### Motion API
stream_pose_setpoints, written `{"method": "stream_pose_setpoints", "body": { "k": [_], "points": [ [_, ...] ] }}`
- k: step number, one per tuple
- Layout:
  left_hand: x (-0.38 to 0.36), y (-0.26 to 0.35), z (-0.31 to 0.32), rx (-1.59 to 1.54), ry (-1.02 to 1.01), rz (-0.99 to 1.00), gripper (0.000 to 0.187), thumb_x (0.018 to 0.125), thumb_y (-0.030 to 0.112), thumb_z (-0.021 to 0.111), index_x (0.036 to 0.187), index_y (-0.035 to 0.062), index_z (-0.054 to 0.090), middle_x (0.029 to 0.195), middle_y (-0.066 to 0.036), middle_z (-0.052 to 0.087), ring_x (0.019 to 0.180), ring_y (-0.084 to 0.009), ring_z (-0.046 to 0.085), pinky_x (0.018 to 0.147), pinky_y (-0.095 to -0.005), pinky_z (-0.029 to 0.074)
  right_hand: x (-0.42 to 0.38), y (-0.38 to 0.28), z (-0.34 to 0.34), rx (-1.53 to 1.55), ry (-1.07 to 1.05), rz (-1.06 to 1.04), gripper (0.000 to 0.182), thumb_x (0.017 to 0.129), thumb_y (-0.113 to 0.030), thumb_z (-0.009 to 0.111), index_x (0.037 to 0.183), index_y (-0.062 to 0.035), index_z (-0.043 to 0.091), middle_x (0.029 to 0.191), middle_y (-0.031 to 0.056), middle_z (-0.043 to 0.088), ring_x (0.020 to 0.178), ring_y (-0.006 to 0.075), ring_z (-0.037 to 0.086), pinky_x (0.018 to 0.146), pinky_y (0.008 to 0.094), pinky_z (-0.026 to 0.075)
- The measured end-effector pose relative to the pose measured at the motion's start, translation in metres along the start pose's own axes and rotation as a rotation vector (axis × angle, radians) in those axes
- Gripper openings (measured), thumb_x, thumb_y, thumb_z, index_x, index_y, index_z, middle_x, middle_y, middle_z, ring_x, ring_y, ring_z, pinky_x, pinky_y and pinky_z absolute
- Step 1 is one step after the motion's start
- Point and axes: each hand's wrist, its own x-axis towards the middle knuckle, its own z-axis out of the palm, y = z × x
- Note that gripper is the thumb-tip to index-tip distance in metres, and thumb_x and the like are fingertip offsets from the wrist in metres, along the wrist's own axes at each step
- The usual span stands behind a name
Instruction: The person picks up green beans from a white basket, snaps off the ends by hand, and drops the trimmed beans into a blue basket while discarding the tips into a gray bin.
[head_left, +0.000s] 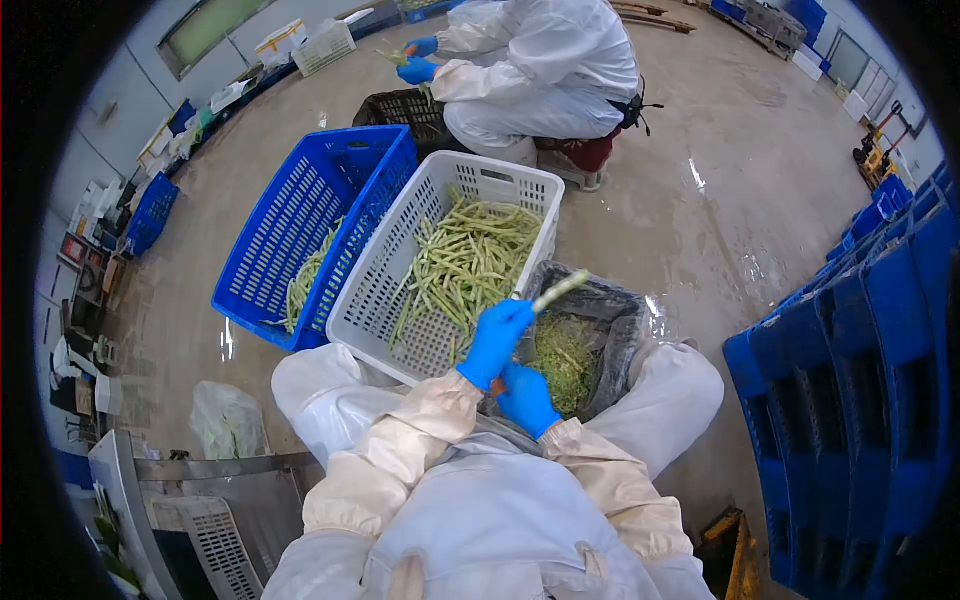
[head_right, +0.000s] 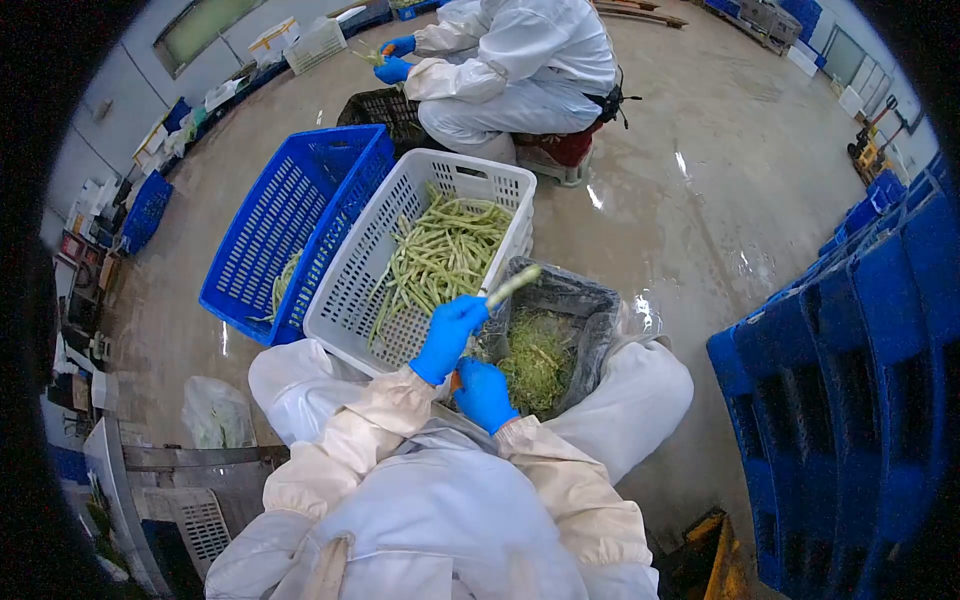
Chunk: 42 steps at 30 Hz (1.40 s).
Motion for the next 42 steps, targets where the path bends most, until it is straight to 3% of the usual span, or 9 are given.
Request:
{"method": "stream_pose_setpoints", "body": {
  "k": [3,9,15,17,20,22,26,36,42],
  "points": [
    [0.009,-0.029,-0.01,0.29,-0.034,0.286,0.016,0.083,0.009,0.059,0.097,0.0001,0.064,0.079,-0.003,0.06,0.07,-0.0128,0.056,0.064,-0.0265,0.044,0.001,-0.001,-0.006,-0.034,-0.103,-0.064,0.015,0.078,-0.012,0.058,0.09,-0.0045,0.059,0.078,0.0179,0.058,0.068,0.0338,0.058,0.062,0.0398,0.046],
    [-0.005,-0.032,-0.103,0.43,-0.012,0.293,0.014,0.085,0.009,0.058,0.095,0.0009,0.063,0.079,-0.004,0.058,0.073,-0.0129,0.055,0.066,-0.0265,0.044,0.025,0.029,-0.069,0.685,0.616,0.278,0.012,0.088,-0.01,0.053,0.09,-0.0002,0.059,0.074,0.0017,0.056,0.065,0.0091,0.049,0.059,0.0241,0.041],
    [0.01,0.054,-0.3,0.653,0.561,0.263,0.021,0.082,0.009,0.057,0.101,0.0012,0.062,0.09,-0.01,0.062,0.085,-0.0196,0.057,0.075,-0.0323,0.045,0.013,0.059,-0.081,0.449,0.626,0.508,0.013,0.087,-0.013,0.054,0.089,-0.0014,0.059,0.073,0.0065,0.057,0.06,0.015,0.053,0.056,0.029,0.043],
    [0.027,0.086,-0.348,1.206,0.747,0.414,0.028,0.079,0.009,0.059,0.105,-0.0009,0.06,0.093,-0.016,0.061,0.088,-0.0259,0.059,0.075,-0.0348,0.045,0.01,0.062,-0.075,0.062,0.423,0.497,0.012,0.086,-0.015,0.056,0.088,-0.0035,0.06,0.074,0.0101,0.059,0.059,0.0218,0.055,0.055,0.0316,0.043],
    [0.067,0.086,-0.332,1.419,0.856,0.479,0.029,0.078,0.012,0.061,0.104,-0.0009,0.061,0.094,-0.02,0.06,0.09,-0.0307,0.058,0.076,-0.0368,0.045,0.006,0.07,-0.06,-0.333,0.157,0.479,0.011,0.077,-0.019,0.063,0.086,-0.011,0.063,0.082,0.0152,0.062,0.069,0.0356,0.058,0.059,0.0408,0.045],
    [0.103,0.054,-0.292,0.929,0.336,0.182,0.031,0.077,0.015,0.063,0.104,0.0006,0.061,0.095,-0.019,0.061,0.091,-0.033,0.058,0.078,-0.0391,0.045,0.012,0.067,-0.051,-0.537,0.124,0.27,0.013,0.072,-0.017,0.066,0.084,-0.0123,0.063,0.082,0.0108,0.062,0.077,0.0311,0.059,0.067,0.0433,0.043],
    [0.157,-0.115,-0.21,1.157,0.012,0.252,0.026,0.079,0.021,0.06,0.101,0.0077,0.063,0.094,-0.018,0.059,0.091,-0.0353,0.056,0.077,-0.0421,0.046,0.025,0.058,-0.04,-0.468,-0.055,0.395,0.018,0.068,-0.018,0.067,0.084,-0.0115,0.063,0.084,0.0108,0.061,0.082,0.0303,0.058,0.075,0.0442,0.041],
    [0.22,-0.159,-0.101,1.435,-0.124,0.342,0.017,0.076,0.007,0.054,0.092,0.0099,0.061,0.095,-0.012,0.055,0.087,-0.0339,0.054,0.072,-0.0438,0.045,0.057,0.035,-0.036,-0.174,-0.08,0.356,0.02,0.076,-0.022,0.063,0.089,-0.006,0.062,0.083,0.0158,0.061,0.077,0.0351,0.058,0.067,0.0439,0.045],
    [0.175,-0.048,-0.137,0.56,0.367,0.182,0.011,0.086,0.011,0.053,0.095,0.0091,0.059,0.081,-0.009,0.06,0.073,-0.0207,0.059,0.056,-0.0352,0.048,0.048,0.036,-0.032,0.104,0.237,0.377,0.019,0.081,-0.01,0.06,0.098,-0.0029,0.061,0.089,0.0153,0.062,0.082,0.0289,0.06,0.074,0.0359,0.047]
  ]
}}
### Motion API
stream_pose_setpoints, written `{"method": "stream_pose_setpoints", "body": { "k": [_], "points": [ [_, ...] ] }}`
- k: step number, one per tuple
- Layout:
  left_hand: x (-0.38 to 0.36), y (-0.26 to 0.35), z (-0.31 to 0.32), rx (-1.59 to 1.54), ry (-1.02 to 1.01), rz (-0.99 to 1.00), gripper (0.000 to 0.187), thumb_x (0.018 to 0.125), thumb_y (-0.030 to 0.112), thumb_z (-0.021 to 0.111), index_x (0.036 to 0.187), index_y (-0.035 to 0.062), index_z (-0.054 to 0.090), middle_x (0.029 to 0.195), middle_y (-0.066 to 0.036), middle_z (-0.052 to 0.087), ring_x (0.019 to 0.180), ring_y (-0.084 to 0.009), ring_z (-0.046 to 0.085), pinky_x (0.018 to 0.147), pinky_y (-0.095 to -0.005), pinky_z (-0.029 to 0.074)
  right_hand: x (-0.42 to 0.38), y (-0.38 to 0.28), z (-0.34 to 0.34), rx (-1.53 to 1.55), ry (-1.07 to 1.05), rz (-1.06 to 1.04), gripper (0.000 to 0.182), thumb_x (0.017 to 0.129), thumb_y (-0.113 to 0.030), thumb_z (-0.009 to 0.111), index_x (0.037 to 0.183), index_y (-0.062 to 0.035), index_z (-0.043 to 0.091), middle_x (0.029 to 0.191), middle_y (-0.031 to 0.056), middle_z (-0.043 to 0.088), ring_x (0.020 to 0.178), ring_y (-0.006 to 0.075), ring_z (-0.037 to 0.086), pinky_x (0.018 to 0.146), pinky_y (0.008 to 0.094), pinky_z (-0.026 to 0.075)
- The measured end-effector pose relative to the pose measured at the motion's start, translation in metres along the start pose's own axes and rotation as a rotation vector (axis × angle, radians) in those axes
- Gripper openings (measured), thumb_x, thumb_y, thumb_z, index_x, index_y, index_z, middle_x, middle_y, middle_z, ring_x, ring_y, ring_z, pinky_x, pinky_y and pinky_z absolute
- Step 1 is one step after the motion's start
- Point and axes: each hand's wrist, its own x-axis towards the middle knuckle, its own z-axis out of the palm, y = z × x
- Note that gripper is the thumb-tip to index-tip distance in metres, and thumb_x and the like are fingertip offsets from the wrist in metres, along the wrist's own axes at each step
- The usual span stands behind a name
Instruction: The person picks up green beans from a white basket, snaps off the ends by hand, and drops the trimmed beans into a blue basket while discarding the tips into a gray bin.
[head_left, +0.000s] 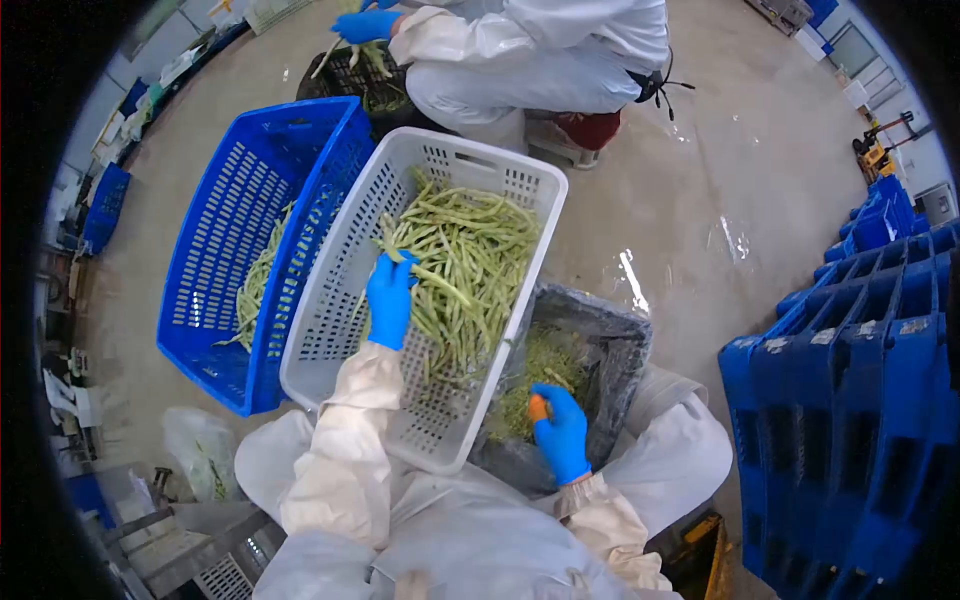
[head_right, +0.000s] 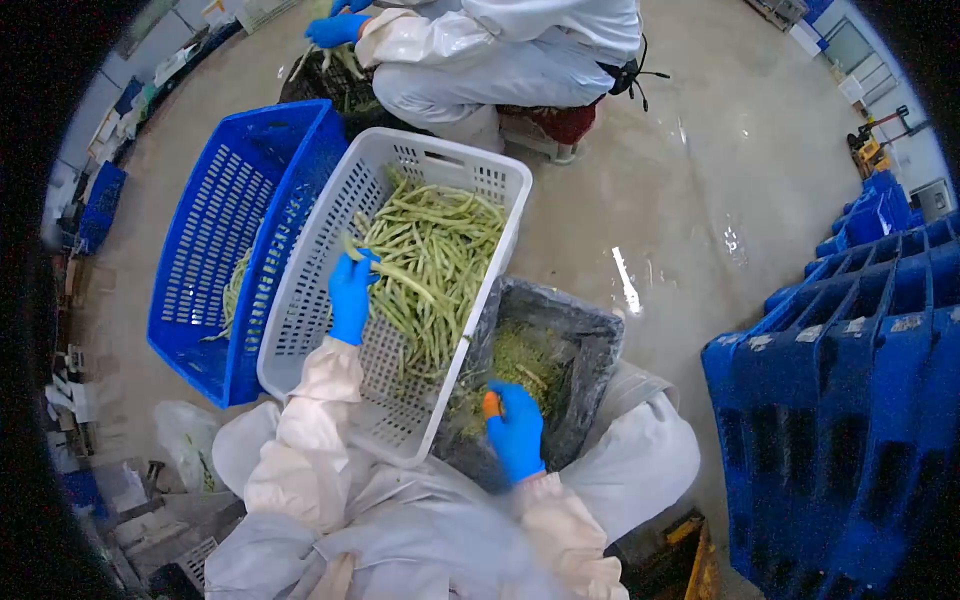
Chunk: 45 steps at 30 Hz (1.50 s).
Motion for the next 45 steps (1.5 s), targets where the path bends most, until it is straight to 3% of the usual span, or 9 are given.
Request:
{"method": "stream_pose_setpoints", "body": {
  "k": [2,3,11,13,16,19,35,42,45],
  "points": [
    [-0.018,0.023,-0.029,-0.587,0.016,-0.253,0.017,0.091,0.017,0.051,0.1,0.0032,0.056,0.084,-0.009,0.06,0.075,-0.0152,0.06,0.058,-0.0296,0.053,0.0,-0.013,-0.004,0.076,0.0,0.01,0.021,0.082,-0.007,0.06,0.102,-0.0019,0.059,0.095,0.0133,0.062,0.088,0.0234,0.06,0.079,0.0331,0.046],
    [-0.034,0.037,-0.041,-0.625,-0.066,-0.295,0.018,0.092,0.016,0.048,0.101,0.0011,0.054,0.089,-0.009,0.061,0.081,-0.017,0.061,0.069,-0.0315,0.054,0.0,-0.02,-0.005,0.14,0.005,0.015,0.024,0.082,-0.003,0.06,0.106,-0.0008,0.058,0.101,0.0113,0.061,0.093,0.018,0.059,0.084,0.0302,0.044],
    [-0.119,0.074,-0.06,-0.813,-0.107,-0.372,0.019,0.092,0.014,0.046,0.103,-0.001,0.052,0.091,-0.011,0.061,0.082,-0.0195,0.062,0.07,-0.0329,0.055,-0.021,-0.013,-0.003,0.364,-0.171,-0.007,0.026,0.088,-0.009,0.055,0.111,0.0024,0.055,0.099,0.0095,0.062,0.09,0.0162,0.059,0.083,0.0288,0.044],
    [-0.128,0.079,-0.065,-0.829,-0.098,-0.352,0.019,0.093,0.014,0.046,0.103,-0.0009,0.051,0.091,-0.011,0.061,0.082,-0.0194,0.062,0.07,-0.0328,0.055,-0.024,-0.017,-0.012,0.67,-0.425,0.183,0.027,0.089,-0.013,0.054,0.11,0.0041,0.055,0.097,0.0123,0.062,0.086,0.0198,0.061,0.082,0.0321,0.047],
    [-0.135,0.082,-0.069,-0.83,-0.067,-0.301,0.019,0.092,0.014,0.046,0.103,-0.0006,0.051,0.092,-0.012,0.061,0.083,-0.0193,0.062,0.07,-0.0327,0.055,-0.03,-0.033,-0.025,1.066,-0.493,0.36,0.026,0.088,-0.012,0.054,0.108,0.0044,0.056,0.097,0.0154,0.061,0.084,0.0238,0.062,0.081,0.0364,0.05],
    [-0.142,0.085,-0.072,-0.812,-0.043,-0.256,0.018,0.092,0.013,0.046,0.104,-0.0003,0.051,0.093,-0.012,0.06,0.083,-0.0192,0.062,0.07,-0.0327,0.056,-0.033,-0.039,-0.03,1.158,-0.542,0.388,0.025,0.087,-0.011,0.055,0.107,0.0048,0.056,0.095,0.0162,0.061,0.085,0.0264,0.062,0.081,0.0383,0.051],
    [-0.172,0.09,-0.068,-0.831,-0.016,-0.18,0.018,0.092,0.012,0.046,0.106,0.0015,0.051,0.097,-0.011,0.06,0.084,-0.0188,0.061,0.07,-0.0324,0.055,-0.034,-0.015,-0.016,0.97,-0.366,0.25,0.02,0.088,-0.01,0.053,0.098,0.0069,0.057,0.083,0.0118,0.062,0.071,0.019,0.062,0.068,0.031,0.052],
    [-0.182,0.09,-0.062,-0.832,-0.022,-0.212,0.017,0.093,0.013,0.047,0.106,0.0032,0.052,0.096,-0.01,0.06,0.085,-0.0189,0.061,0.07,-0.0327,0.055,-0.034,-0.008,-0.012,0.651,-0.149,0.127,0.013,0.086,-0.011,0.057,0.091,0.0005,0.06,0.071,0.0036,0.058,0.058,0.0098,0.053,0.054,0.026,0.046],
    [-0.188,0.077,-0.053,-1.193,-0.091,-0.412,0.02,0.091,0.021,0.052,0.102,0.0049,0.053,0.098,-0.011,0.06,0.09,-0.0236,0.058,0.082,-0.0417,0.051,-0.037,-0.011,-0.016,0.528,-0.003,0.073,0.01,0.084,-0.01,0.058,0.086,-0.0009,0.059,0.069,0.0041,0.056,0.056,0.0096,0.051,0.051,0.0268,0.044]
  ]
}}
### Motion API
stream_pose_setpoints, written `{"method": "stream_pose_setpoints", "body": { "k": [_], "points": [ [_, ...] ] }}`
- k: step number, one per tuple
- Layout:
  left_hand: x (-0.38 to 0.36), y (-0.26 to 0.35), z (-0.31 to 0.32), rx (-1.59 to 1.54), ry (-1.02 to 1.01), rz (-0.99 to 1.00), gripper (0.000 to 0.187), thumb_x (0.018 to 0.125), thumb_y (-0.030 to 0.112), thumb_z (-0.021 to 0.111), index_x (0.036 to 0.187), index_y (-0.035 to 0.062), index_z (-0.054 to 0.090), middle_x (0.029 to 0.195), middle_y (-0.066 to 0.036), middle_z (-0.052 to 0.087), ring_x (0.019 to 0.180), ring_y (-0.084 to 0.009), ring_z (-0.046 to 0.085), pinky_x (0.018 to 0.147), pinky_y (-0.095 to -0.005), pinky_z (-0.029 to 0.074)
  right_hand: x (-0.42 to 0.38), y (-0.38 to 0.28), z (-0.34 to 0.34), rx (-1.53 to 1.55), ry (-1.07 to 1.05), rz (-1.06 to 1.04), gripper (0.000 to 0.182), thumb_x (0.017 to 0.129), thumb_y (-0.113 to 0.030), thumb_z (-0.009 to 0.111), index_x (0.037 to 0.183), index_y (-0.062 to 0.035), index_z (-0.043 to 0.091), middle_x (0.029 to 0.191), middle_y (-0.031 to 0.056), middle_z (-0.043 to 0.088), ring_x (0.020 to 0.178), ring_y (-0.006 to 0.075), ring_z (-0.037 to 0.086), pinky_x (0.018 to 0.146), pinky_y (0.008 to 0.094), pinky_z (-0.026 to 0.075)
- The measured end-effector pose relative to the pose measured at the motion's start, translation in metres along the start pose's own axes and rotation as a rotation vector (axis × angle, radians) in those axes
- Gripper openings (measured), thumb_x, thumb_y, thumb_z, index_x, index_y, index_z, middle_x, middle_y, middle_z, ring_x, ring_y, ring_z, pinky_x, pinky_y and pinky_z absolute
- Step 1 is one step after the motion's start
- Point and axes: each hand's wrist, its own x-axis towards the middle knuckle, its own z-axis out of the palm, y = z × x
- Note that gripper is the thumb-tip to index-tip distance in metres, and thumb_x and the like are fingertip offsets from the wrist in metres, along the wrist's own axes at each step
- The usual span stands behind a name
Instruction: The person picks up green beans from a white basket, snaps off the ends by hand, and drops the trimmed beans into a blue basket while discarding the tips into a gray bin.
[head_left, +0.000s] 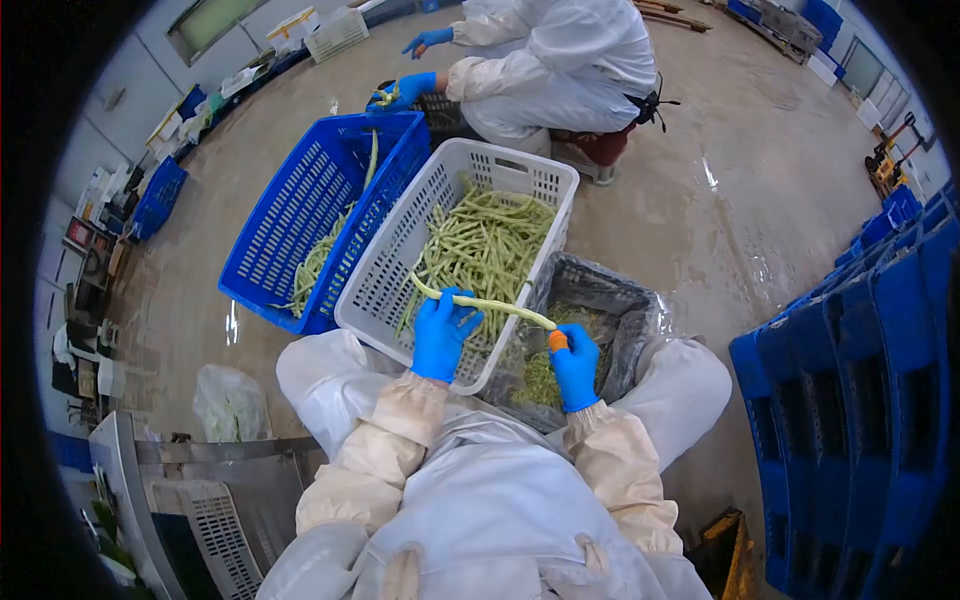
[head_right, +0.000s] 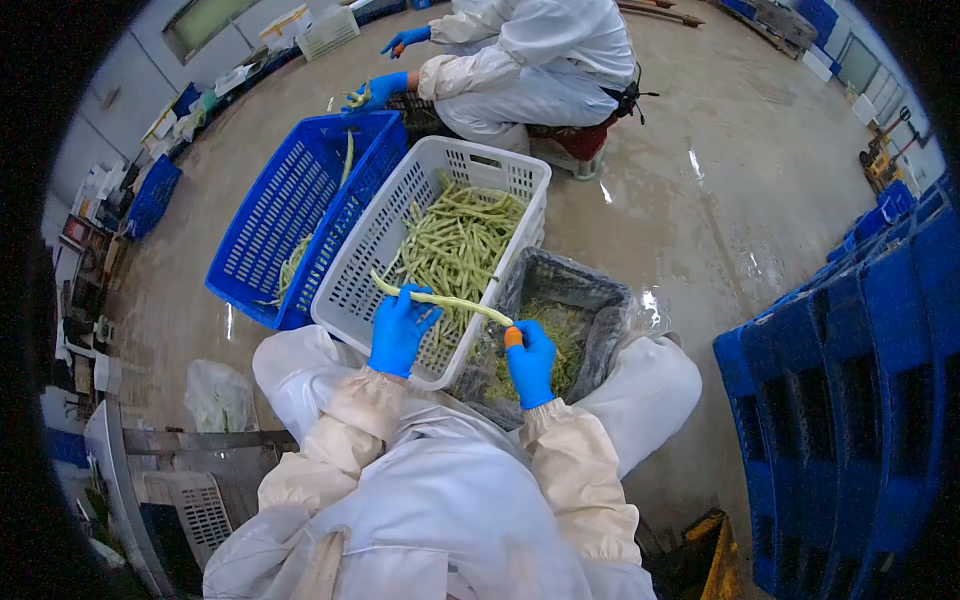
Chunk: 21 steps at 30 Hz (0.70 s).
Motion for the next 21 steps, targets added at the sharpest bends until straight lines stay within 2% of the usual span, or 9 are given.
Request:
{"method": "stream_pose_setpoints", "body": {
  "k": [3,5,7,9,11,13,15,17,21],
  "points": [
    [0.019,-0.026,-0.025,-0.3,0.072,-0.24,0.02,0.091,0.022,0.052,0.096,0.0031,0.053,0.091,-0.01,0.059,0.088,-0.0246,0.058,0.083,-0.0408,0.051,-0.01,-0.017,0.006,-0.215,0.05,-0.249,0.008,0.08,-0.008,0.06,0.084,-0.002,0.06,0.07,0.0076,0.057,0.057,0.0149,0.053,0.052,0.0295,0.043],
    [0.032,-0.044,-0.038,-0.354,0.126,-0.237,0.024,0.089,0.025,0.057,0.094,0.0028,0.053,0.09,-0.012,0.059,0.086,-0.0259,0.058,0.083,-0.0422,0.049,-0.019,-0.03,0.012,-0.311,0.049,-0.414,0.008,0.078,-0.007,0.061,0.084,-0.0025,0.06,0.071,0.0099,0.058,0.059,0.019,0.054,0.054,0.0316,0.043],
    [0.044,-0.05,-0.04,-0.297,0.105,-0.279,0.025,0.087,0.025,0.059,0.094,0.0022,0.053,0.089,-0.013,0.059,0.083,-0.0257,0.058,0.079,-0.0426,0.049,-0.024,-0.034,0.017,-0.332,-0.16,-0.586,0.011,0.074,-0.006,0.062,0.084,-0.0041,0.062,0.076,0.013,0.058,0.066,0.028,0.055,0.059,0.0353,0.044],
    [0.049,-0.048,-0.038,-0.268,0.166,-0.293,0.024,0.087,0.023,0.059,0.096,0.001,0.055,0.087,-0.014,0.059,0.081,-0.0256,0.057,0.076,-0.0414,0.049,-0.026,-0.032,0.019,-0.287,-0.238,-0.571,0.013,0.073,-0.007,0.062,0.086,-0.0048,0.062,0.078,0.0127,0.058,0.07,0.0301,0.056,0.061,0.0368,0.045],
    [0.051,-0.039,-0.035,-0.12,0.048,-0.52,0.026,0.087,0.021,0.059,0.1,-0.0003,0.057,0.086,-0.013,0.059,0.077,-0.0252,0.057,0.072,-0.0394,0.05,-0.026,-0.036,0.018,-0.327,-0.373,-0.587,0.011,0.079,-0.004,0.06,0.089,-0.0027,0.061,0.08,0.0113,0.06,0.068,0.0227,0.058,0.061,0.0306,0.045],
    [0.048,-0.034,-0.032,-0.06,-0.046,-0.521,0.029,0.085,0.021,0.06,0.104,-0.0008,0.058,0.087,-0.012,0.06,0.072,-0.0249,0.057,0.067,-0.0371,0.05,-0.027,-0.03,0.019,-0.287,-0.389,-0.509,0.01,0.079,-0.005,0.06,0.089,-0.0022,0.061,0.08,0.0113,0.06,0.069,0.0213,0.058,0.062,0.0301,0.045],
    [0.046,-0.029,-0.029,-0.003,-0.212,-0.699,0.031,0.084,0.02,0.059,0.107,-0.0006,0.057,0.089,-0.01,0.06,0.067,-0.0212,0.055,0.062,-0.0336,0.049,-0.027,-0.022,0.019,-0.245,-0.402,-0.43,0.009,0.08,-0.006,0.06,0.089,-0.0018,0.061,0.081,0.0113,0.061,0.07,0.0199,0.059,0.063,0.0296,0.046],
    [0.036,-0.025,-0.017,0.09,-0.24,-0.724,0.031,0.084,0.019,0.058,0.108,-0.0004,0.056,0.086,-0.009,0.059,0.064,-0.0168,0.054,0.06,-0.0298,0.049,-0.023,-0.019,0.021,-0.119,-0.374,-0.33,0.012,0.08,-0.011,0.059,0.089,-0.0034,0.06,0.078,0.0132,0.059,0.067,0.026,0.057,0.06,0.0339,0.045],
    [0.027,-0.021,-0.013,0.016,-0.228,-0.731,0.029,0.087,0.017,0.054,0.109,-0.0016,0.054,0.083,-0.007,0.054,0.061,-0.0142,0.05,0.056,-0.0243,0.045,-0.007,-0.022,0.003,-0.286,-0.121,-0.273,0.011,0.08,-0.01,0.06,0.088,-0.0041,0.06,0.079,0.0135,0.059,0.067,0.0251,0.058,0.061,0.033,0.046]
  ]
}}
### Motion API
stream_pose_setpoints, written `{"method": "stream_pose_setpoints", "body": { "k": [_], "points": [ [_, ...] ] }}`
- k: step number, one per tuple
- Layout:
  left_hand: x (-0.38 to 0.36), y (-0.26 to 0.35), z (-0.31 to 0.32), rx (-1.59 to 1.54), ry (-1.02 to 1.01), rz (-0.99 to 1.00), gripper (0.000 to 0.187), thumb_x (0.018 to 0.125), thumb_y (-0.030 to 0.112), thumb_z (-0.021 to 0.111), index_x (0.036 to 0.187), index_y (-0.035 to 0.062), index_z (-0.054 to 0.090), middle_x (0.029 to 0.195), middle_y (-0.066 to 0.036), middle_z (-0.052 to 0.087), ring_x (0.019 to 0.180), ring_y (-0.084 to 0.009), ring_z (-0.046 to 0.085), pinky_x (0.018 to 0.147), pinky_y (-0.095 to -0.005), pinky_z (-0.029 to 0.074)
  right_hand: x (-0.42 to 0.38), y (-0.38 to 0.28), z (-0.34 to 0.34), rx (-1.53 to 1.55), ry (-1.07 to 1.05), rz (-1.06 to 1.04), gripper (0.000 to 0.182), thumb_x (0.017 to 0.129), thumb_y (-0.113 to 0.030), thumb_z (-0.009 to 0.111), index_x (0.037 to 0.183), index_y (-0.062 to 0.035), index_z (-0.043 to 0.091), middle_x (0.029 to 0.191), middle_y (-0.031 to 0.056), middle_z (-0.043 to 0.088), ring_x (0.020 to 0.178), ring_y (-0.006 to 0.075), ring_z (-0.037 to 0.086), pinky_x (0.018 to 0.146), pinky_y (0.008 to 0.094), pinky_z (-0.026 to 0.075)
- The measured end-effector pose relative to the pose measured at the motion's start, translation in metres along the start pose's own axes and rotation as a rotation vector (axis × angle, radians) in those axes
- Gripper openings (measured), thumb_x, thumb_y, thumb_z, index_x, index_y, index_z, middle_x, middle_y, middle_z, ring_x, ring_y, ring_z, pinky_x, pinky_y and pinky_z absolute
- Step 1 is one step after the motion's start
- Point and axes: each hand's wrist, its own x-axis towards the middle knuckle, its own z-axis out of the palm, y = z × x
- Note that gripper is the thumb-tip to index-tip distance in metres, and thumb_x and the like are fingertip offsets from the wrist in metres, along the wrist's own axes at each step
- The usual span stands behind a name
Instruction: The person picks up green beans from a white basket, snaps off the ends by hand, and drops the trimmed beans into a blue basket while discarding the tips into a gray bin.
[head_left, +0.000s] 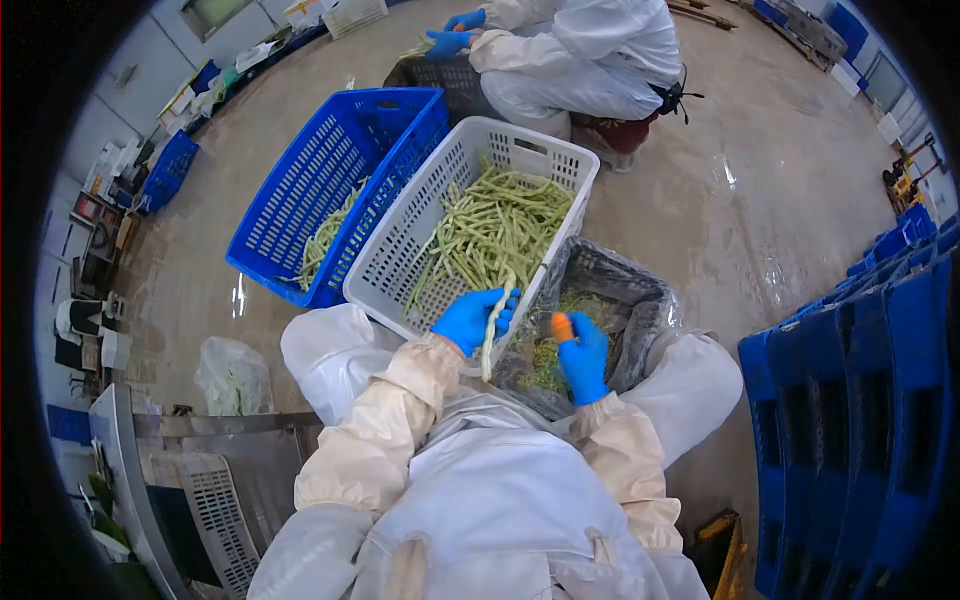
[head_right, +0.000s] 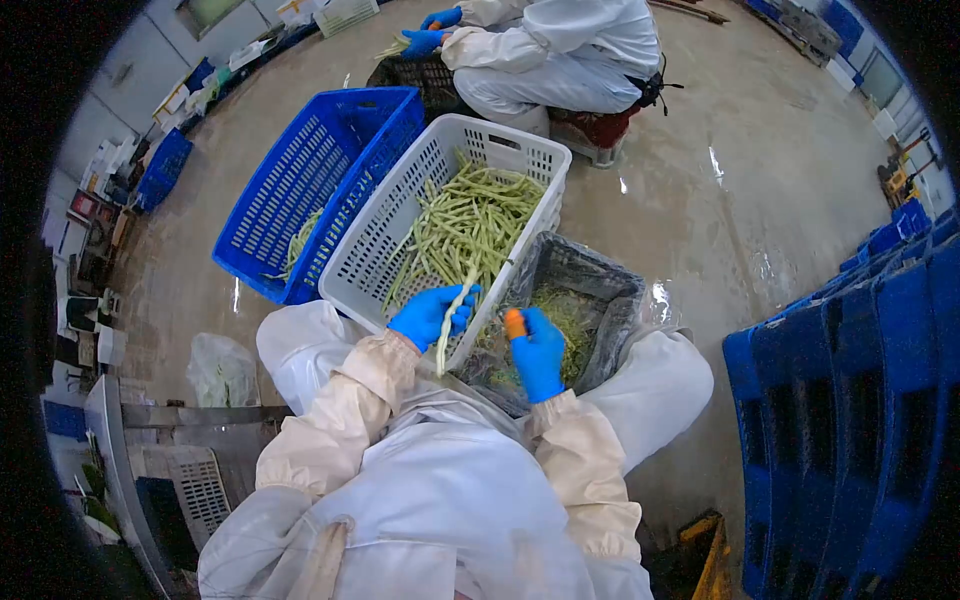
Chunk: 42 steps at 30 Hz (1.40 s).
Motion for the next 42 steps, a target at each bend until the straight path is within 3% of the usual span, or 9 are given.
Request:
{"method": "stream_pose_setpoints", "body": {
  "k": [2,3,7,10,12,15,21,34,42],
  "points": [
    [0.001,0.005,-0.003,-0.387,-0.085,0.052,0.026,0.089,0.016,0.05,0.107,-0.0029,0.052,0.081,-0.006,0.052,0.058,-0.0143,0.047,0.051,-0.0233,0.042,0.006,0.009,-0.014,-0.274,0.008,0.173,0.01,0.079,-0.011,0.061,0.087,-0.0044,0.06,0.076,0.0136,0.06,0.067,0.0255,0.059,0.061,0.0323,0.046],
    [0.0,0.009,0.0,-0.511,-0.034,0.059,0.024,0.091,0.017,0.047,0.104,-0.0033,0.051,0.076,-0.005,0.049,0.056,-0.0144,0.044,0.047,-0.0241,0.039,0.005,0.025,-0.007,-0.134,0.138,-0.103,0.01,0.079,-0.011,0.063,0.086,-0.0043,0.06,0.075,0.0136,0.059,0.067,0.0257,0.059,0.062,0.0322,0.046],
    [0.008,0.018,-0.005,-0.523,-0.005,0.205,0.025,0.091,0.022,0.047,0.099,-0.0008,0.052,0.072,-0.004,0.05,0.053,-0.0143,0.043,0.045,-0.0251,0.038,-0.001,0.017,-0.003,-0.404,0.056,-0.306,0.011,0.077,-0.009,0.063,0.087,-0.0045,0.061,0.079,0.012,0.061,0.069,0.0248,0.06,0.064,0.0327,0.047],
    [0.018,0.017,-0.006,-0.505,0.047,0.351,0.025,0.092,0.025,0.047,0.1,0.0014,0.053,0.073,-0.005,0.051,0.053,-0.0142,0.043,0.045,-0.0247,0.038,-0.007,0.006,0.006,-0.044,-0.165,0.037,0.016,0.079,-0.005,0.062,0.095,-0.0031,0.06,0.087,0.0095,0.063,0.075,0.0204,0.062,0.069,0.0314,0.048],
    [0.015,0.018,0.011,-0.436,0.121,0.446,0.027,0.092,0.028,0.047,0.102,0.0029,0.053,0.073,-0.005,0.052,0.053,-0.0138,0.044,0.045,-0.0251,0.038,-0.008,-0.018,0.006,0.683,-0.3,0.257,0.019,0.084,-0.003,0.057,0.103,-0.0004,0.058,0.094,0.0083,0.063,0.083,0.0175,0.062,0.074,0.0301,0.049],
    [0.011,0.016,0.029,-0.204,0.31,0.749,0.026,0.093,0.027,0.047,0.105,0.0044,0.053,0.069,-0.004,0.052,0.05,-0.0126,0.045,0.042,-0.0253,0.037,-0.009,-0.019,0.007,0.697,-0.341,0.311,0.021,0.087,-0.003,0.054,0.107,0.0029,0.055,0.095,0.0099,0.062,0.086,0.0182,0.062,0.076,0.03,0.05],
    [0.0,0.013,0.076,0.097,0.447,1.004,0.024,0.094,0.024,0.046,0.107,0.0048,0.053,0.066,-0.001,0.052,0.047,-0.0079,0.045,0.039,-0.0217,0.034,-0.008,-0.011,0.011,0.659,-0.269,0.4,0.021,0.086,-0.002,0.055,0.106,0.0047,0.055,0.096,0.0115,0.062,0.084,0.0207,0.064,0.076,0.0308,0.05],
    [-0.003,-0.001,0.096,0.258,0.39,1.101,0.028,0.094,0.021,0.044,0.114,0.0029,0.051,0.069,-0.001,0.053,0.048,-0.0061,0.045,0.039,-0.02,0.034,-0.014,0.005,0.018,0.67,-0.113,0.448,0.017,0.084,-0.005,0.055,0.098,0.003,0.059,0.092,0.0106,0.062,0.079,0.0176,0.062,0.075,0.0292,0.051],
    [0.022,-0.008,0.069,-0.166,0.417,0.919,0.023,0.093,0.025,0.046,0.102,0.005,0.052,0.067,-0.004,0.052,0.048,-0.0119,0.046,0.04,-0.0256,0.036,-0.015,0.007,0.017,0.739,0.063,0.45,0.012,0.084,-0.003,0.055,0.093,0.0025,0.059,0.081,0.0084,0.062,0.072,0.0143,0.059,0.067,0.0272,0.048]
  ]
}}
